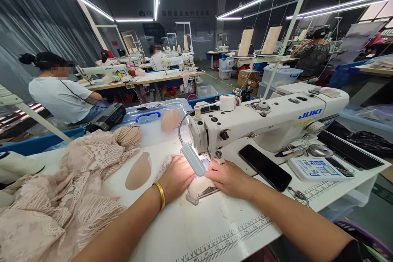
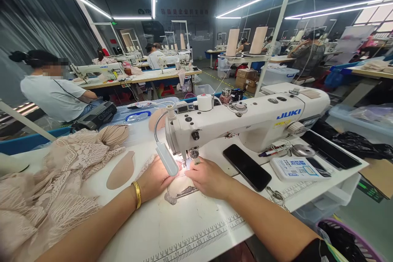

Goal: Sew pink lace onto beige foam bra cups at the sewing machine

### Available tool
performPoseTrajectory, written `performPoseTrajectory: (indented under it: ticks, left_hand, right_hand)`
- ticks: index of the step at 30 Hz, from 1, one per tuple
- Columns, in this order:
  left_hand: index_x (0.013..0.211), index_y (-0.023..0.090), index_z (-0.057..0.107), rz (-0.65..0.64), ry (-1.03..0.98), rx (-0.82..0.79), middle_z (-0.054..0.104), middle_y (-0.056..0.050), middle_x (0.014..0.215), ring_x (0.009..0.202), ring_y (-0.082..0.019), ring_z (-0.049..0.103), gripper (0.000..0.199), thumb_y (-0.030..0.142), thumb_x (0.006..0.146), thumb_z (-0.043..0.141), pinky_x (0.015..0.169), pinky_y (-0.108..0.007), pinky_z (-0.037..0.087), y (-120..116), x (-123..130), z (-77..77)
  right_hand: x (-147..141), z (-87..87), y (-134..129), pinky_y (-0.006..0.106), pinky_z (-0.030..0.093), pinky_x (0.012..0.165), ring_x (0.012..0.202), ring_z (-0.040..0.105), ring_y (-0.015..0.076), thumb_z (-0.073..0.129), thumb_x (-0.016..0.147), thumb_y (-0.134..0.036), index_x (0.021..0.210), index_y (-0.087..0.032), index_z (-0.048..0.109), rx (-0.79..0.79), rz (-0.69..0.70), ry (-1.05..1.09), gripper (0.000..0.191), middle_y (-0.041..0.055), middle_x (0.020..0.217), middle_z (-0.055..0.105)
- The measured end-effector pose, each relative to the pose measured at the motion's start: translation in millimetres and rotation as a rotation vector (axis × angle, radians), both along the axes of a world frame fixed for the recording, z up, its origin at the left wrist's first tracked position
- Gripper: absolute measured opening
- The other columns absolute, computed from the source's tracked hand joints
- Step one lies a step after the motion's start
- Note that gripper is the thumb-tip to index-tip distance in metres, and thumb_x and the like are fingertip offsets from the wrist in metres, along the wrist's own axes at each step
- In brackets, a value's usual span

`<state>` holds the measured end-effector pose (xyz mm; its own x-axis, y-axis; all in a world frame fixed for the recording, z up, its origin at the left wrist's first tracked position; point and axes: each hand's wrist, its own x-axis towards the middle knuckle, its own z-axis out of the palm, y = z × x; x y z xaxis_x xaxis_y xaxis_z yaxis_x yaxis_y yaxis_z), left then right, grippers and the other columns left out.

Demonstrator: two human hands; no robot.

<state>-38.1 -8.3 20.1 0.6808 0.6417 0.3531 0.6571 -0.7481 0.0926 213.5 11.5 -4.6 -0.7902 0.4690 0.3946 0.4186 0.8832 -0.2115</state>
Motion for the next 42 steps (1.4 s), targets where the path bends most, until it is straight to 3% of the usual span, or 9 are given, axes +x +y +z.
performPoseTrajectory:
  ticks: [14, 18, 21, 23, 26, 27, 31, 38, 42]
  left_hand:
    - [0.086, 0.017, 0.067, 0.148, 0.069, 0.019, 0.070, -0.010, 0.087, 0.084, -0.028, 0.065, 0.019, 0.005, 0.089, 0.052, 0.081, -0.043, 0.046, 5.8, -5.1, 3.9]
    - [0.101, 0.018, 0.067, 0.139, -0.013, 0.012, 0.073, -0.008, 0.092, 0.086, -0.025, 0.068, 0.026, 0.005, 0.093, 0.046, 0.082, -0.040, 0.051, -22.9, -15.2, 8.7]
    - [0.116, 0.024, 0.066, 0.124, -0.173, -0.058, 0.075, -0.008, 0.111, 0.105, -0.024, 0.068, 0.024, 0.016, 0.100, 0.051, 0.096, -0.042, 0.052, -80.2, -4.3, 11.8]
    - [0.120, 0.026, 0.068, 0.160, -0.543, -0.426, 0.074, -0.011, 0.119, 0.112, -0.028, 0.067, 0.025, 0.032, 0.096, 0.067, 0.100, -0.045, 0.052, -124.5, 13.0, 8.6]
    - [0.111, 0.020, 0.073, 0.214, -1.150, -1.305, 0.077, -0.016, 0.106, 0.097, -0.029, 0.075, 0.049, 0.063, 0.088, 0.074, 0.085, -0.042, 0.060, -169.5, 40.1, -0.7]
    - [0.108, 0.018, 0.074, 0.275, -1.386, -1.391, 0.077, -0.017, 0.107, 0.101, -0.029, 0.075, 0.052, 0.064, 0.084, 0.077, 0.090, -0.042, 0.060, -175.1, 46.3, -2.7]
    - [0.104, 0.018, 0.076, 0.451, -1.991, -1.047, 0.077, -0.012, 0.114, 0.111, -0.029, 0.072, 0.041, 0.044, 0.075, 0.091, 0.097, -0.038, 0.058, -165.5, 51.5, 1.5]
    - [0.115, 0.018, 0.079, 0.323, -1.820, -1.146, 0.078, -0.014, 0.117, 0.113, -0.033, 0.071, 0.047, 0.036, 0.074, 0.093, 0.094, -0.041, 0.058, -165.1, 54.4, 8.9]
    - [0.121, 0.021, 0.078, 0.239, -1.795, -1.124, 0.075, -0.015, 0.128, 0.123, -0.036, 0.066, 0.048, 0.033, 0.077, 0.091, 0.105, -0.046, 0.054, -172.3, 55.1, 10.9]
  right_hand:
    - [-1.6, 4.5, -5.8, 0.030, 0.036, 0.067, 0.079, 0.049, 0.0198, 0.050, 0.094, -0.008, 0.096, -0.020, 0.066, -0.080, 0.021, 0.054, 0.020, 0.0048, 0.087, 0.060]
    - [-8.2, 16.3, -27.1, 0.032, 0.044, 0.072, 0.081, 0.058, 0.0198, 0.053, 0.102, -0.028, 0.113, -0.022, 0.062, -0.577, -0.088, 0.237, 0.015, 0.0018, 0.087, 0.065]
    - [-24.0, 21.4, -46.3, 0.030, 0.048, 0.068, 0.080, 0.063, 0.0195, 0.066, 0.095, -0.041, 0.130, -0.024, 0.047, -1.107, -0.100, 0.487, 0.044, -0.0012, 0.087, 0.067]
    - [-36.6, 23.5, -61.1, 0.029, 0.047, 0.066, 0.077, 0.062, 0.0187, 0.075, 0.087, -0.042, 0.129, -0.022, 0.045, -1.283, -0.081, 0.664, 0.056, -0.0032, 0.080, 0.065]
    - [-48.3, 25.4, -90.3, 0.028, 0.045, 0.064, 0.073, 0.059, 0.0174, 0.079, 0.083, -0.045, 0.130, -0.023, 0.048, -1.342, -0.063, 0.852, 0.061, -0.0054, 0.075, 0.059]
    - [-48.8, 25.2, -101.7, 0.028, 0.045, 0.065, 0.073, 0.058, 0.0169, 0.079, 0.084, -0.046, 0.132, -0.024, 0.049, -1.335, -0.051, 0.876, 0.060, -0.0056, 0.076, 0.056]
    - [-36.0, 21.8, -142.9, 0.030, 0.045, 0.072, 0.075, 0.052, 0.0164, 0.074, 0.090, -0.048, 0.128, -0.028, 0.061, -1.173, -0.041, 0.713, 0.045, -0.0038, 0.081, 0.049]
    - [-19.2, 26.5, -135.5, 0.046, 0.039, 0.115, 0.136, 0.051, 0.0298, 0.065, 0.096, -0.063, 0.146, -0.033, 0.058, -1.230, -0.054, 0.648, 0.059, 0.0073, 0.145, 0.058]
    - [-19.6, 26.4, -123.2, 0.047, 0.050, 0.102, 0.116, 0.065, 0.0290, 0.061, 0.089, -0.079, 0.149, -0.034, 0.053, -1.517, -0.081, 0.851, 0.075, 0.0074, 0.123, 0.071]
